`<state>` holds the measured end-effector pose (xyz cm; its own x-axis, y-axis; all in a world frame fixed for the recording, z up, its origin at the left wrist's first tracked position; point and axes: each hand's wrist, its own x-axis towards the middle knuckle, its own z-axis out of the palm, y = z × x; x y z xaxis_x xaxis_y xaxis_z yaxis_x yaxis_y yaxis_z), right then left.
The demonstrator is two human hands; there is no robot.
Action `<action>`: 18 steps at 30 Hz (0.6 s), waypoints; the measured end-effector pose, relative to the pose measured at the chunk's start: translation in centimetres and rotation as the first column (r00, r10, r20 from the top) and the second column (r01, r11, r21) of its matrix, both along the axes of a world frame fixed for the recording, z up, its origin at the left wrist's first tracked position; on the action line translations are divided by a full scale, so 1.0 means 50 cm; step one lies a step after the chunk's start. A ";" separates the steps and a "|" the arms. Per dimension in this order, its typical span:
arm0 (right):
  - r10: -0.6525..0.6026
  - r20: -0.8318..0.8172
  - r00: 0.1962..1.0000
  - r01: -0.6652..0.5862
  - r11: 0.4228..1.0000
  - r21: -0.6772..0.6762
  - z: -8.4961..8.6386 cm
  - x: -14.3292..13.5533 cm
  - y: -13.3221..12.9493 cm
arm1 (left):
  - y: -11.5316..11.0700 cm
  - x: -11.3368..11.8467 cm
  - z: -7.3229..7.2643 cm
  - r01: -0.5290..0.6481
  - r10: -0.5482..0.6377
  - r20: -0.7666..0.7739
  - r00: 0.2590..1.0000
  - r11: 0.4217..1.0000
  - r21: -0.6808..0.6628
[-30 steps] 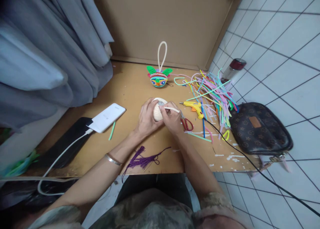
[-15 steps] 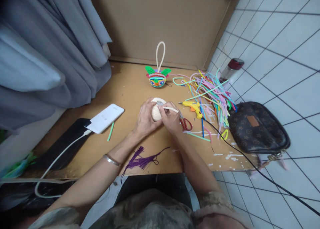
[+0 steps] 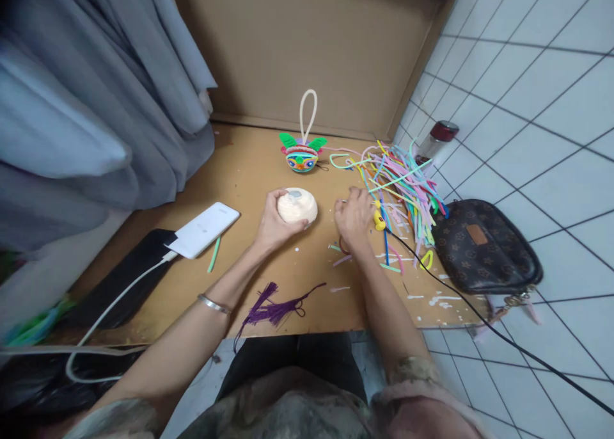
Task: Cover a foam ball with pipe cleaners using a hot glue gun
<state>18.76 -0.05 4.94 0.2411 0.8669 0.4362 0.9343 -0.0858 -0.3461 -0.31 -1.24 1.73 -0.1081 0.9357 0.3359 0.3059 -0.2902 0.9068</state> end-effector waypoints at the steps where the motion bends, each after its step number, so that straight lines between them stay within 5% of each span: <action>1: -0.102 0.081 0.991 0.108 0.991 -0.078 0.006 0.018 0.001 | 0.001 -0.005 0.005 0.012 -0.011 0.026 1.000 0.999 -0.038; 5: -0.226 0.245 0.943 0.305 0.883 -0.357 0.013 0.080 -0.011 | 0.009 -0.021 0.012 0.076 -0.063 0.110 0.992 0.991 -0.111; 9: -0.213 0.278 0.937 0.310 0.872 -0.378 -0.004 0.112 -0.014 | 0.023 -0.029 -0.002 0.187 -0.177 0.165 0.970 0.981 -0.050; 13: -0.312 0.129 0.941 0.337 0.855 -0.395 -0.017 0.128 0.004 | 0.035 -0.038 -0.014 0.245 -0.246 0.137 0.960 0.969 0.023; 18: -0.350 -0.203 0.915 0.303 0.925 -0.229 -0.021 0.132 0.014 | 0.035 -0.052 -0.009 0.318 -0.312 0.131 0.941 0.948 -0.024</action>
<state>25.35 0.67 3.87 0.6001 0.7821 0.1680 0.7356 -0.4571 -0.4998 -2.92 0.52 1.28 0.1561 0.9424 0.2959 0.0897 -0.3118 0.9459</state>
